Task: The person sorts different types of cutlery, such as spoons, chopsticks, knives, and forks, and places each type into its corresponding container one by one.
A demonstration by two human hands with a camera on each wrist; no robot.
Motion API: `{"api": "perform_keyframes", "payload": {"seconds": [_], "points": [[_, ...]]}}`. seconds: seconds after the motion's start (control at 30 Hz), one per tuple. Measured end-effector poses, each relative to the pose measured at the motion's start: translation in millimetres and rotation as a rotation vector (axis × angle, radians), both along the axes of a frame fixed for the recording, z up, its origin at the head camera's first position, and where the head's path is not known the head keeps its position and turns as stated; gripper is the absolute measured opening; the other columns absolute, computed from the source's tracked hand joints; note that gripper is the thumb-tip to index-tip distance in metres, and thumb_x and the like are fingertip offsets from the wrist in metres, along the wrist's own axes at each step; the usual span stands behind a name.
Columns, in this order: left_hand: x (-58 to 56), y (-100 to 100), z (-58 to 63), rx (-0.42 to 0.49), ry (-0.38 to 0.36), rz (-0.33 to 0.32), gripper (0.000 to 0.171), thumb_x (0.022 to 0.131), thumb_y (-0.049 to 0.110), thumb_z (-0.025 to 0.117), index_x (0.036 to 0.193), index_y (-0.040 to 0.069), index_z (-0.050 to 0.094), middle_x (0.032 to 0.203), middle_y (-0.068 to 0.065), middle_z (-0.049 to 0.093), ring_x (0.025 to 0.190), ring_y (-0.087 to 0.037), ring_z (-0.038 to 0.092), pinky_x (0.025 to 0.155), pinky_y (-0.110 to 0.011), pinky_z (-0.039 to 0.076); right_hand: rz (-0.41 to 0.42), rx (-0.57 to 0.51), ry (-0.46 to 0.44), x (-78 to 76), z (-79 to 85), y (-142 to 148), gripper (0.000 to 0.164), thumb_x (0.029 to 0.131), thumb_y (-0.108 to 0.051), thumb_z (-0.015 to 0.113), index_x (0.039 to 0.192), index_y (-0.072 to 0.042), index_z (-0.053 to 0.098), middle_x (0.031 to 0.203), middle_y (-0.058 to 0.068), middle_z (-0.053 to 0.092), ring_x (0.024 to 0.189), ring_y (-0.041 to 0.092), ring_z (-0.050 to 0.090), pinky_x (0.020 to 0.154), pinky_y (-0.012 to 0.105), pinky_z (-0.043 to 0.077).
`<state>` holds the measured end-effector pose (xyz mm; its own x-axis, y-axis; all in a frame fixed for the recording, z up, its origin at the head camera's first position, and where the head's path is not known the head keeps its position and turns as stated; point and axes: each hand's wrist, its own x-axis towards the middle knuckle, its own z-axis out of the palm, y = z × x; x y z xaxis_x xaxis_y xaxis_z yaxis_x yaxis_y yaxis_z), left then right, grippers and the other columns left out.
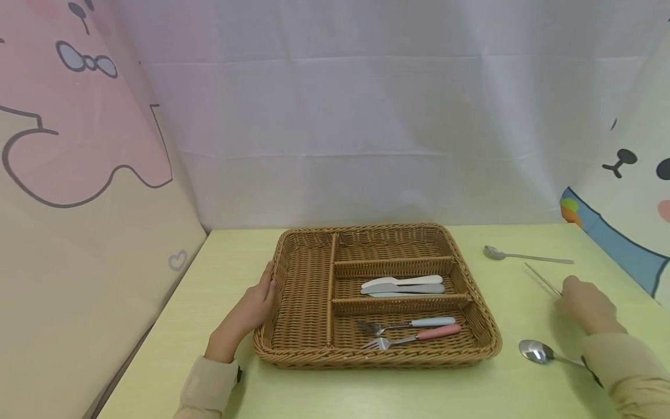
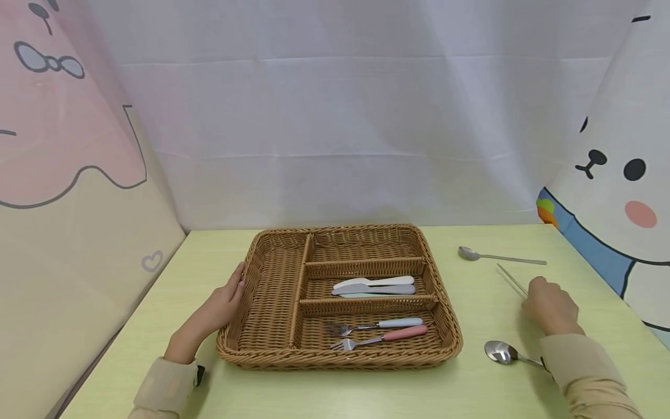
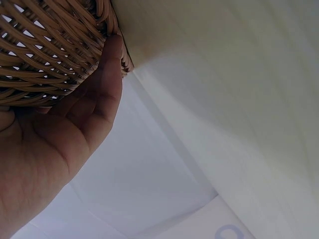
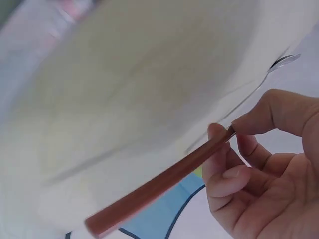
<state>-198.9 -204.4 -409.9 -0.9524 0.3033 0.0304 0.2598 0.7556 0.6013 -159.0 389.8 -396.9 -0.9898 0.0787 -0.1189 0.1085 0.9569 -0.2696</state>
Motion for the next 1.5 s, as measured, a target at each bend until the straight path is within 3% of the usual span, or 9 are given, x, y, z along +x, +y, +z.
{"api": "perform_keyframes", "payload": {"seconds": [0.07, 0.23, 0.53, 0.73, 0.87, 0.97, 1.1, 1.33, 1.5], "points": [[0.8, -0.2, -0.1, 0.007, 0.011, -0.008, 0.052, 0.102, 0.02, 0.02, 0.144, -0.003, -0.002, 0.062, -0.009, 0.051, 0.036, -0.011, 0.037, 0.056, -0.037, 0.046, 0.012, 0.005, 0.036, -1.0, 3.2, -6.1, 0.014, 0.078, -0.003, 0.05, 0.074, 0.006, 0.04, 0.059, 0.012, 0.045, 0.053, 0.024, 0.042, 0.043, 0.038, 0.04], [3.1, 0.0, 0.7, 0.021, 0.074, -0.036, 0.054, 0.102, 0.022, 0.019, 0.143, -0.005, -0.002, 0.074, -0.021, 0.056, 0.044, -0.013, 0.046, 0.062, -0.043, 0.048, 0.03, 0.016, 0.086, -7.1, 10.7, -20.8, 0.016, 0.076, -0.004, 0.053, 0.078, 0.008, 0.043, 0.063, 0.019, 0.052, 0.054, 0.026, 0.047, 0.043, 0.041, 0.044], [0.0, 0.4, 1.3, -0.004, -0.006, 0.013, 0.051, 0.103, 0.017, 0.023, 0.144, -0.003, 0.001, 0.073, -0.015, 0.056, 0.046, -0.015, 0.048, 0.067, -0.041, 0.047, 0.026, 0.011, 0.116, -16.0, 21.8, -48.8, 0.016, 0.076, -0.004, 0.053, 0.083, 0.008, 0.045, 0.065, 0.02, 0.053, 0.055, 0.028, 0.049, 0.041, 0.043, 0.043], [0.4, 0.5, 1.0, -0.004, 0.011, 0.012, 0.051, 0.102, 0.017, 0.023, 0.144, -0.003, 0.001, 0.08, -0.019, 0.059, 0.049, -0.013, 0.05, 0.068, -0.042, 0.048, 0.04, -0.005, 0.167, -19.9, 29.3, -68.5, 0.012, 0.075, -0.002, 0.051, 0.082, 0.006, 0.043, 0.06, 0.014, 0.049, 0.051, 0.024, 0.043, 0.038, 0.037, 0.037], [-0.7, 0.0, -0.5, -0.009, 0.006, 0.012, 0.051, 0.102, 0.017, 0.022, 0.144, -0.004, 0.001, 0.078, -0.018, 0.058, 0.047, -0.013, 0.049, 0.068, -0.042, 0.048, 0.049, -0.012, 0.196, -23.3, 35.3, -80.4, 0.011, 0.075, 0.0, 0.05, 0.082, 0.006, 0.044, 0.062, 0.018, 0.051, 0.051, 0.025, 0.044, 0.037, 0.037, 0.038], [-0.8, -0.3, -1.1, -0.01, 0.009, 0.014, 0.051, 0.102, 0.017, 0.021, 0.144, -0.004, 0.001, 0.085, -0.024, 0.06, 0.053, -0.015, 0.054, 0.069, -0.044, 0.049, 0.066, -0.013, 0.229, -25.8, 39.8, -89.4, 0.014, 0.074, 0.002, 0.049, 0.085, 0.009, 0.048, 0.066, 0.022, 0.056, 0.051, 0.027, 0.047, 0.035, 0.038, 0.039], [-0.5, -0.5, -2.1, -0.003, 0.025, 0.01, 0.051, 0.102, 0.017, 0.022, 0.144, -0.004, 0.002, 0.115, -0.038, 0.053, 0.078, -0.028, 0.064, 0.078, -0.05, 0.05, 0.092, -0.004, 0.279, -28.7, 43.8, -101.0, 0.013, 0.073, 0.005, 0.047, 0.085, 0.009, 0.05, 0.066, 0.02, 0.057, 0.05, 0.027, 0.046, 0.033, 0.037, 0.038], [-2.0, -1.4, -4.2, -0.002, 0.02, 0.006, 0.05, 0.102, 0.017, 0.022, 0.144, -0.003, 0.002, 0.111, -0.038, 0.054, 0.071, -0.028, 0.063, 0.075, -0.048, 0.05, 0.116, 0.014, 0.311, -34.4, 50.5, -120.6, 0.013, 0.079, 0.006, 0.046, 0.09, 0.009, 0.052, 0.074, 0.024, 0.061, 0.056, 0.033, 0.05, 0.035, 0.04, 0.041], [-2.3, -1.5, -4.6, 0.002, 0.034, 0.002, 0.051, 0.102, 0.017, 0.022, 0.144, -0.004, 0.002, 0.125, -0.041, 0.044, 0.093, -0.038, 0.061, 0.081, -0.054, 0.05, 0.151, 0.018, 0.321, -38.1, 53.6, -132.8, 0.015, 0.078, 0.008, 0.045, 0.091, 0.009, 0.053, 0.077, 0.026, 0.061, 0.064, 0.038, 0.055, 0.04, 0.048, 0.047]]}}
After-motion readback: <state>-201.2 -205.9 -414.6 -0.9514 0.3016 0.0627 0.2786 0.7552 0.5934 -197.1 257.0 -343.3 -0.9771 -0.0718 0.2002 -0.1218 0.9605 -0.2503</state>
